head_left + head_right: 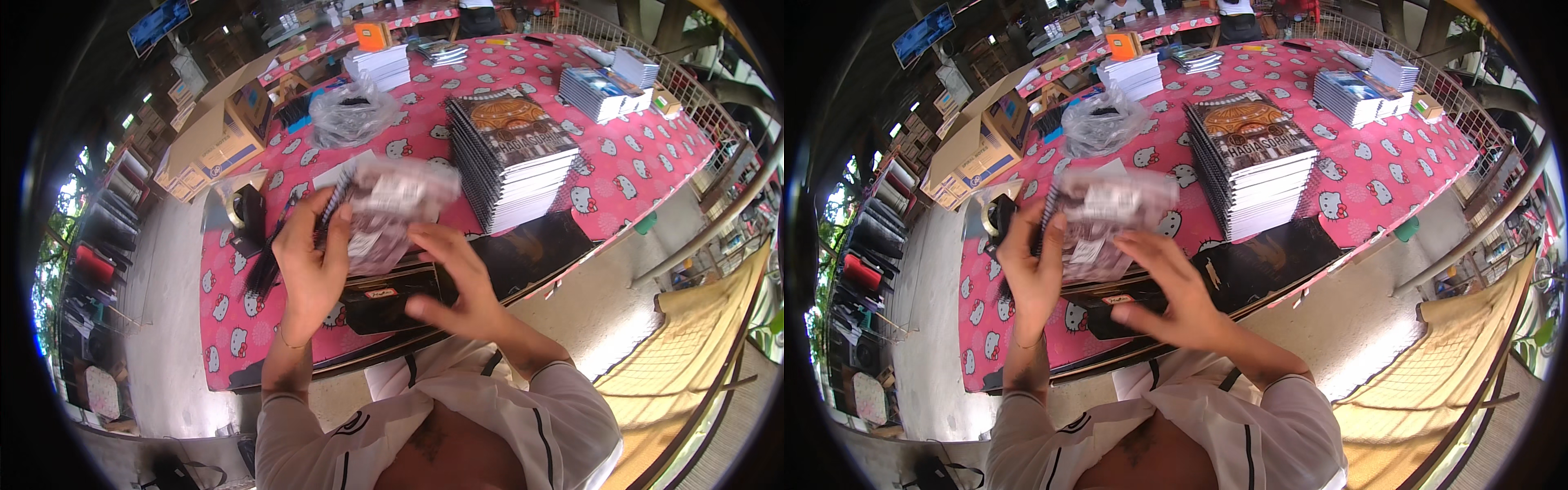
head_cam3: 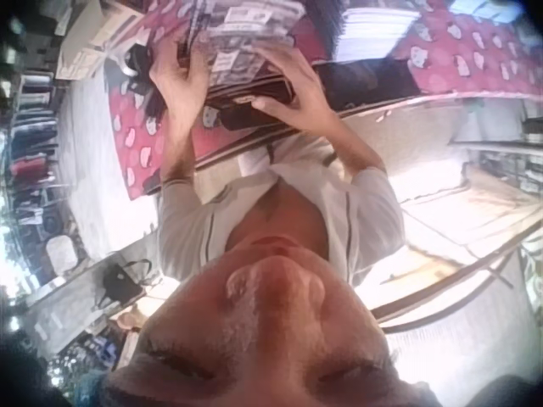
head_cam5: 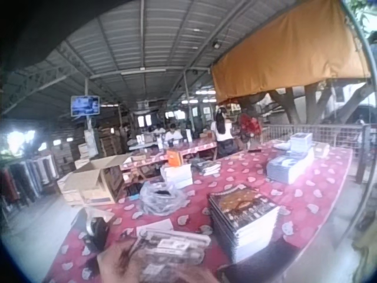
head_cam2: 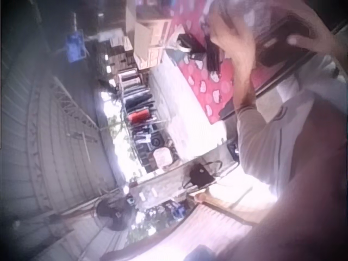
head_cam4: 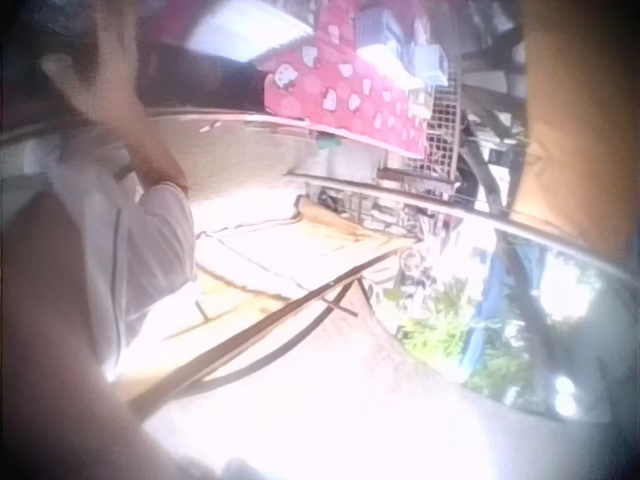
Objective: The person assembles paper calendars by hand, taking paper sheets from a stack, aligning them with a base, and inserting a plastic spiral through the pre-punched holes before cutting the excess spiral with shears.
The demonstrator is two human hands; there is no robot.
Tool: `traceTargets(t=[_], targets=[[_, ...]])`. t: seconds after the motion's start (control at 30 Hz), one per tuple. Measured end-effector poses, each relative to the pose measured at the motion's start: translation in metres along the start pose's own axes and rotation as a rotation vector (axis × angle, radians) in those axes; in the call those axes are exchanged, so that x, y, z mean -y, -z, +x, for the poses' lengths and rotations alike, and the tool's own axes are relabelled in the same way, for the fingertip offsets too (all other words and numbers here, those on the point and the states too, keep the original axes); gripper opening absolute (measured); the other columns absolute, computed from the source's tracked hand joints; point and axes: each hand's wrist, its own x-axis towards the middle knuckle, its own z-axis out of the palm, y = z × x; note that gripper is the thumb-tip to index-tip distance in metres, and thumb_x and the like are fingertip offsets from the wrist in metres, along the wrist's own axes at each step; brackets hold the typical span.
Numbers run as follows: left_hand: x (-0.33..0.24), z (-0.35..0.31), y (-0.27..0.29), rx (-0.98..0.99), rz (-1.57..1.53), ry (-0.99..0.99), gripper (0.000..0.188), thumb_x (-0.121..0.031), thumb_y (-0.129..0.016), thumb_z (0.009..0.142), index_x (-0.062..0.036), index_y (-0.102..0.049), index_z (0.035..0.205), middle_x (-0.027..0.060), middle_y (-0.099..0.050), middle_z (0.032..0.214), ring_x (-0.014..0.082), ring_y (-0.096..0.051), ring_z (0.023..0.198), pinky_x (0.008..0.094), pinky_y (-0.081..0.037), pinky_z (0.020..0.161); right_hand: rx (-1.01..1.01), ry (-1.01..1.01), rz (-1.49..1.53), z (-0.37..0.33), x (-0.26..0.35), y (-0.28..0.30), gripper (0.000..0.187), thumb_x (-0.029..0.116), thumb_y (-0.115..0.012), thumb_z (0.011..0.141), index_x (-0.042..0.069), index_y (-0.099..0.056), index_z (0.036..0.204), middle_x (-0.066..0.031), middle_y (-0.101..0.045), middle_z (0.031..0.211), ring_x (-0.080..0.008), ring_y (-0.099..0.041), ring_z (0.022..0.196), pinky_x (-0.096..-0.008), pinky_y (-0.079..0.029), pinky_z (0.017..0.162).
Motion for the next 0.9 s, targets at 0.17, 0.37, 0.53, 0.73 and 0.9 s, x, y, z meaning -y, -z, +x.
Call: traceTargets(t=[0.17, 0.37, 0.53, 0.73, 0.9], targets=[[-0.058, 0.070, -0.059, 0.163, -0.062, -0.594, 0.045, -0.021, -0.067, 0.094, -0.0083, -0.059, 0.137, 0.0226, -0.056, 0.132, 0.0378, -0.058, 0.120, 0.0431, -0.049, 0.096, -0.312, -0.185, 0.039, 0.013, 0.005, 0.037, 0.070, 0.011, -0.075, 0.086, -0.003, -0.042, 0.146, -0.0193, -0.053, 0.139, -0.0289, -0.052, 0.127, -0.0410, -0.038, 0.110], [-0.012, 0.196, -0.165, 0.251, -0.076, -0.435, 0.053, -0.035, -0.071, 0.093, -0.0157, -0.059, 0.140, 0.0189, -0.059, 0.128, 0.0295, -0.056, 0.120, 0.0337, -0.042, 0.102, -0.314, -0.332, 0.402, 0.081, -0.017, 0.167, 0.058, 0.002, -0.063, 0.095, -0.004, -0.041, 0.147, -0.0092, -0.063, 0.126, -0.0145, -0.062, 0.107, -0.0264, -0.051, 0.092], [0.024, 0.242, -0.240, 0.241, 0.139, -0.336, 0.062, -0.059, -0.065, 0.088, -0.0224, -0.062, 0.138, 0.0181, -0.058, 0.120, 0.0344, -0.058, 0.116, 0.0398, -0.046, 0.097, -0.159, -0.380, -0.078, 0.102, -0.076, 0.257, 0.043, 0.007, -0.064, 0.096, -0.004, -0.055, 0.137, -0.0094, -0.070, 0.115, -0.0160, -0.068, 0.097, -0.0295, -0.054, 0.085], [0.054, 0.226, -0.281, 0.562, 0.378, -0.140, 0.074, -0.074, -0.052, 0.086, -0.0216, -0.060, 0.139, 0.0224, -0.055, 0.141, 0.0398, -0.052, 0.131, 0.0483, -0.042, 0.107, -0.232, -0.289, -1.014, 0.081, -0.084, 0.250, 0.029, 0.011, -0.065, 0.092, 0.000, -0.068, 0.119, -0.0158, -0.072, 0.107, -0.0291, -0.071, 0.088, -0.0381, -0.055, 0.081], [0.049, 0.228, -0.289, 0.579, 0.367, -0.139, 0.075, -0.073, -0.052, 0.087, -0.0174, -0.061, 0.136, 0.0228, -0.061, 0.134, 0.0378, -0.055, 0.128, 0.0467, -0.044, 0.105, -0.465, 0.214, -1.020, 0.075, -0.077, 0.180, 0.021, 0.015, -0.065, 0.091, 0.005, -0.070, 0.109, -0.0122, -0.068, 0.097, -0.0321, -0.062, 0.085, -0.0420, -0.046, 0.076]])
